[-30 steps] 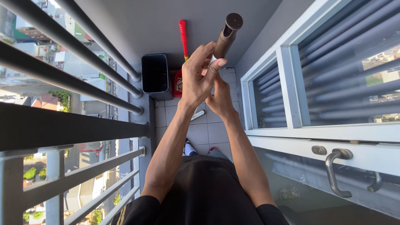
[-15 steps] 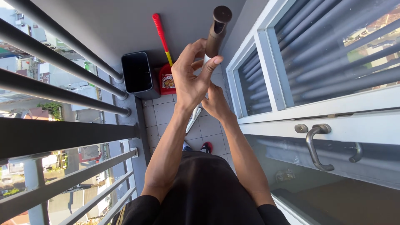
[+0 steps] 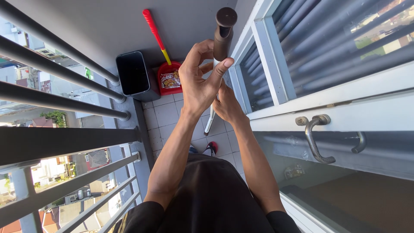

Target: Assemble a floor mop on a balcony.

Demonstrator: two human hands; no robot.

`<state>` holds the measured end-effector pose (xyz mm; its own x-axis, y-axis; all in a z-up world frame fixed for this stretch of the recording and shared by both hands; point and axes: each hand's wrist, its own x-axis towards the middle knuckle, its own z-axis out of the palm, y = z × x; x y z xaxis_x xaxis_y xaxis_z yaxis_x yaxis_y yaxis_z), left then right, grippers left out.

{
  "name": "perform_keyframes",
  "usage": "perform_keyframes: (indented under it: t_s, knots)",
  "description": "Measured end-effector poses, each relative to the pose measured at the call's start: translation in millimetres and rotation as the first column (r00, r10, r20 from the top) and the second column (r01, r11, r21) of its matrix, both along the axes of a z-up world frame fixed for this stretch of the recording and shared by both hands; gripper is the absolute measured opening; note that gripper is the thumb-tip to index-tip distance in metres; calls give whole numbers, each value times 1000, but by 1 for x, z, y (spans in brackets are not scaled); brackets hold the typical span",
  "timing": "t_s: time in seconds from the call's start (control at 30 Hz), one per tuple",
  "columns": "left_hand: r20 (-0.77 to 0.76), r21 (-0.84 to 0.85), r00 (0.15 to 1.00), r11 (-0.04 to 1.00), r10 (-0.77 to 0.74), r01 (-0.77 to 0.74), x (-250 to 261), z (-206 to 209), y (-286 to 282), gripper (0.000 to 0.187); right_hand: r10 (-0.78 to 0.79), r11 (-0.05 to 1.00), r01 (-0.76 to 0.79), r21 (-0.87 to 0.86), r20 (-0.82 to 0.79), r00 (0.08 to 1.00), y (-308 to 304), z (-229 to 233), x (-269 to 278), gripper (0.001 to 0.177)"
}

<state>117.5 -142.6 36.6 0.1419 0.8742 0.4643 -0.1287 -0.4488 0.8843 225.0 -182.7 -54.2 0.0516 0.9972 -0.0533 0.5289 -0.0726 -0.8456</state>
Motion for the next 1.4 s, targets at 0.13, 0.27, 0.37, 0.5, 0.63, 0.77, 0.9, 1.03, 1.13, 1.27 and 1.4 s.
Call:
perform_keyframes:
  t_s: [0.13, 0.27, 0.37, 0.5, 0.63, 0.77, 0.9, 1.03, 1.13, 1.27, 1.4]
  knots:
    - [-27, 14, 1000, 1000, -16, 16, 7, 3, -10, 40, 23, 996, -24, 82, 12, 1000, -10, -22, 14, 38]
    - [6, 27, 999, 998, -51, 51, 14, 0, -20, 37, 36, 976, -41, 212, 27, 999, -23, -28, 23, 47]
    - [-6, 28, 998, 997, -69, 69, 19, -2, -28, 36, -13, 998, 14, 62, -21, 1000, -33, 1, 21, 58]
    - [-2, 14, 994, 994, -107, 107, 27, -1, -38, 35, -26, 996, 28, 80, -23, 999, -45, -19, 35, 69]
    - [-21, -17, 987, 987, -162, 162, 35, 5, -43, 35, -107, 994, 108, 11, -24, 994, -51, -4, 40, 73]
    - [-53, 3, 978, 979, -202, 202, 44, 1, -42, 33, -155, 988, 155, -22, -4, 988, -56, -18, 50, 60]
    - [-69, -9, 965, 967, -253, 253, 50, -1, -40, 34, -180, 980, 176, 95, 31, 983, -58, -28, 59, 59]
    - [-64, -41, 950, 952, -304, 302, 57, -9, -36, 34, -213, 975, 214, 58, -14, 977, -56, -29, 66, 56]
    - [-129, -35, 945, 954, -300, 298, 59, -13, -37, 39, -271, 962, 270, -32, -48, 961, -60, -23, 65, 65]
    - [-109, -66, 926, 933, -360, 355, 62, -13, -34, 38, -298, 951, 298, -81, 19, 954, -58, -34, 72, 60]
    - [-210, -6, 909, 930, -361, 368, 64, -14, -29, 32, -316, 949, 314, -36, -47, 948, -56, -29, 67, 91]
